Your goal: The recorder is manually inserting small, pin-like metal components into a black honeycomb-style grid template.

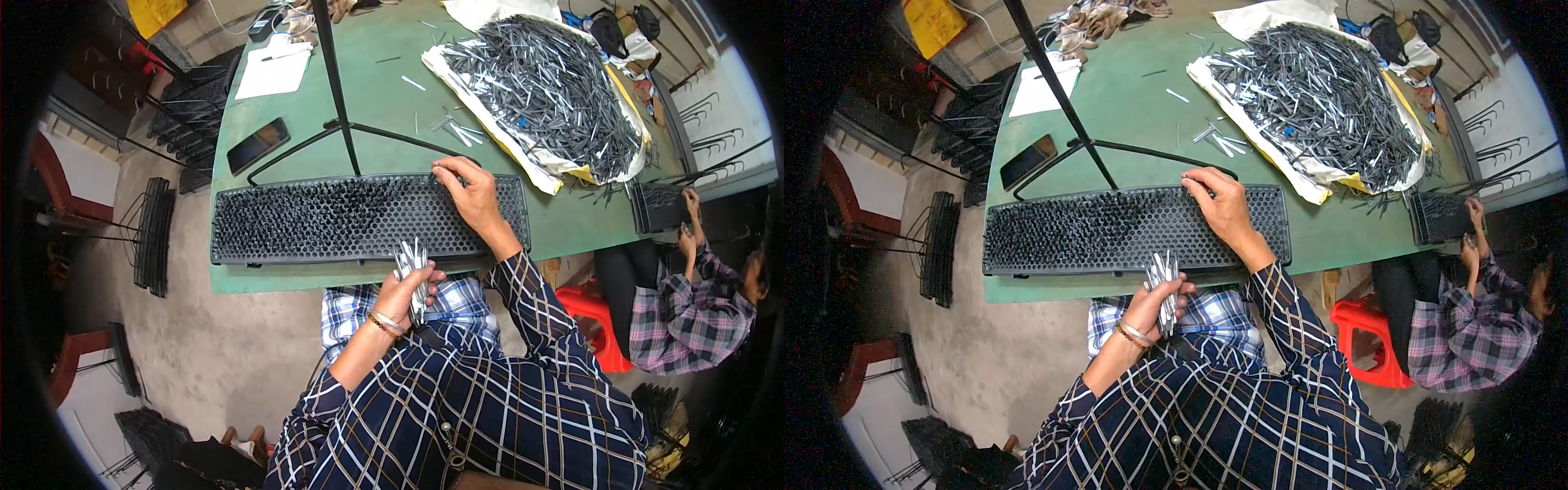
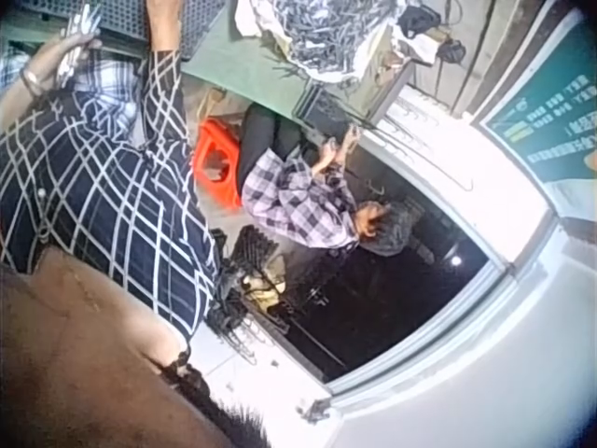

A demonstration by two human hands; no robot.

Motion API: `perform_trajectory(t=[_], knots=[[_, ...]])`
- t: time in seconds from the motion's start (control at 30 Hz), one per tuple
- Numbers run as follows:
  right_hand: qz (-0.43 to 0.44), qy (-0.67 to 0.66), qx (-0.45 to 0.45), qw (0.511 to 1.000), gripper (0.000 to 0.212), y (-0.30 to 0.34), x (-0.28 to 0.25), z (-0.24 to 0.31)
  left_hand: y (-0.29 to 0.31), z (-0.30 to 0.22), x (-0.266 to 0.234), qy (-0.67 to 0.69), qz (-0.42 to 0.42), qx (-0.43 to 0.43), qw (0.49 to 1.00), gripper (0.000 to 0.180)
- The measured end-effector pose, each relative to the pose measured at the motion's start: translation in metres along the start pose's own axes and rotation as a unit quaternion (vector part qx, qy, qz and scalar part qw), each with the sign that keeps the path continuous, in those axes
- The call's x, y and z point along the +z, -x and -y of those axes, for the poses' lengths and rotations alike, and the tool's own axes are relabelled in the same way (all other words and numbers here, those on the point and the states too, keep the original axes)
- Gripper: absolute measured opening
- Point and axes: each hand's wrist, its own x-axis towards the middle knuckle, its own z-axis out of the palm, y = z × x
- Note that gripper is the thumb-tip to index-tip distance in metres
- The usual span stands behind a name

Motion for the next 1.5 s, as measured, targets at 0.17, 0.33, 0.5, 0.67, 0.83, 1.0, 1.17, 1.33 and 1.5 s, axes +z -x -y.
perform_trajectory(t=[0.17, 0.33, 0.5, 0.67, 0.83, 1.0, 1.17, 1.33, 1.5], knots=[[0.015, 0.016, -0.048, 0.999, 0.012, -0.002, -0.005, -0.005, -0.002, 0.002, -0.004, -0.015, 0.019, 0.002, 1.000, 0.024], [0.040, 0.018, -0.071, 0.997, 0.011, -0.002, -0.007, -0.009, -0.003, 0.002, -0.003, -0.012, 0.012, 0.000, 1.000, 0.022], [0.057, -0.034, -0.009, 0.998, 0.012, 0.004, -0.004, -0.011, -0.003, 0.002, -0.005, -0.012, 0.005, -0.004, 1.000, 0.021], [0.007, -0.112, 0.095, 0.989, 0.016, 0.010, 0.007, -0.022, -0.002, 0.002, -0.002, -0.014, 0.002, -0.004, 1.000, 0.021], [-0.034, -0.161, 0.177, 0.970, 0.019, 0.012, 0.016, -0.022, -0.001, 0.002, -0.003, -0.014, -0.001, -0.005, 1.000, 0.022], [-0.061, -0.138, 0.181, 0.972, 0.020, 0.014, 0.021, -0.018, -0.002, 0.004, -0.003, -0.011, 0.005, -0.002, 1.000, 0.023], [-0.046, -0.071, 0.116, 0.990, 0.017, 0.012, 0.013, -0.014, -0.002, 0.005, -0.004, -0.011, 0.006, 0.001, 1.000, 0.024], [-0.019, -0.033, 0.068, 0.997, 0.014, 0.010, 0.007, -0.020, -0.002, 0.005, -0.005, -0.007, 0.003, -0.007, 1.000, 0.023], [0.006, 0.026, 0.001, 1.000, 0.013, 0.003, 0.005, -0.008, -0.003, 0.006, -0.004, -0.010, 0.000, -0.012, 1.000, 0.023]])
